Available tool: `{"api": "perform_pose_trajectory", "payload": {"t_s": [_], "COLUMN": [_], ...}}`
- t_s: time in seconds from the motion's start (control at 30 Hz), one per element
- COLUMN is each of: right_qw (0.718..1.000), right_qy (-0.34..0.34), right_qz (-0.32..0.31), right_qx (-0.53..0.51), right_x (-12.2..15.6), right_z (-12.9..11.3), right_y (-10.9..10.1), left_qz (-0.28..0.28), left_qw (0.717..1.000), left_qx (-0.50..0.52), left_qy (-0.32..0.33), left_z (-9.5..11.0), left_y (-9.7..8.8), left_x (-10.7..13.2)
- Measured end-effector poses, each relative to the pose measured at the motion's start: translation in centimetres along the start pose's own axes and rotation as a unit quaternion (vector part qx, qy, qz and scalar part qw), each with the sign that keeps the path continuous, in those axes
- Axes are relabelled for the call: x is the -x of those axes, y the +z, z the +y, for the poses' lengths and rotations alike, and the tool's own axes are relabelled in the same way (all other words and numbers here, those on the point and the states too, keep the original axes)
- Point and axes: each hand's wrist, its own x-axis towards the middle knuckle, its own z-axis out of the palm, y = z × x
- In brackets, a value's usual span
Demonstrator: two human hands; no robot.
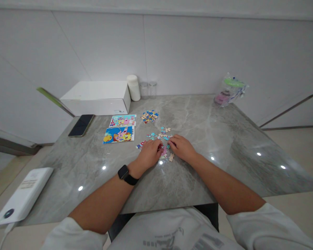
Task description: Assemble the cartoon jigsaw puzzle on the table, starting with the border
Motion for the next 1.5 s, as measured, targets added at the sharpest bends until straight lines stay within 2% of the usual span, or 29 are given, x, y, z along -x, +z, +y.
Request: {"api": "perform_pose_trajectory", "payload": {"t_s": [0.13, 0.3, 0.53, 0.67, 0.87, 1.07, 1.27, 1.4, 1.5], "right_qw": [1.0, 0.998, 0.994, 0.994, 0.993, 0.998, 0.997, 0.997, 0.997], "right_qy": [0.011, -0.044, -0.081, -0.076, -0.07, -0.027, 0.02, -0.007, -0.034], "right_qz": [0.024, 0.022, -0.003, 0.0, 0.011, 0.034, 0.079, 0.08, 0.066], "right_qx": [-0.012, -0.038, -0.068, -0.072, -0.096, -0.045, 0.002, -0.004, 0.002], "right_x": [0.0, 0.1, 0.1, 0.2, 0.1, 0.2, 0.2, 0.1, 0.2], "right_z": [0.0, -0.1, -0.7, -1.1, -1.2, -0.9, 0.3, 0.6, 0.4], "right_y": [0.1, 0.1, -0.1, 0.1, -0.2, -0.3, 0.4, 0.5, 0.4], "left_qz": [0.021, 0.066, 0.097, 0.104, 0.103, 0.095, 0.1, 0.098, 0.098], "left_qw": [0.997, 0.978, 0.963, 0.954, 0.955, 0.925, 0.932, 0.952, 0.98], "left_qx": [0.071, 0.193, 0.243, 0.271, 0.265, 0.355, 0.329, 0.273, 0.161], "left_qy": [-0.003, -0.035, -0.063, -0.075, -0.087, -0.098, -0.112, -0.099, -0.066], "left_z": [-0.4, -1.1, -1.0, -0.9, -1.2, -1.8, -1.9, -2.0, -2.1], "left_y": [0.1, 0.6, 0.5, 0.3, 0.3, 0.9, 0.7, 0.4, 0.1], "left_x": [-0.2, -0.4, -0.7, -0.8, -0.9, -1.2, -1.2, -1.4, -1.3]}}
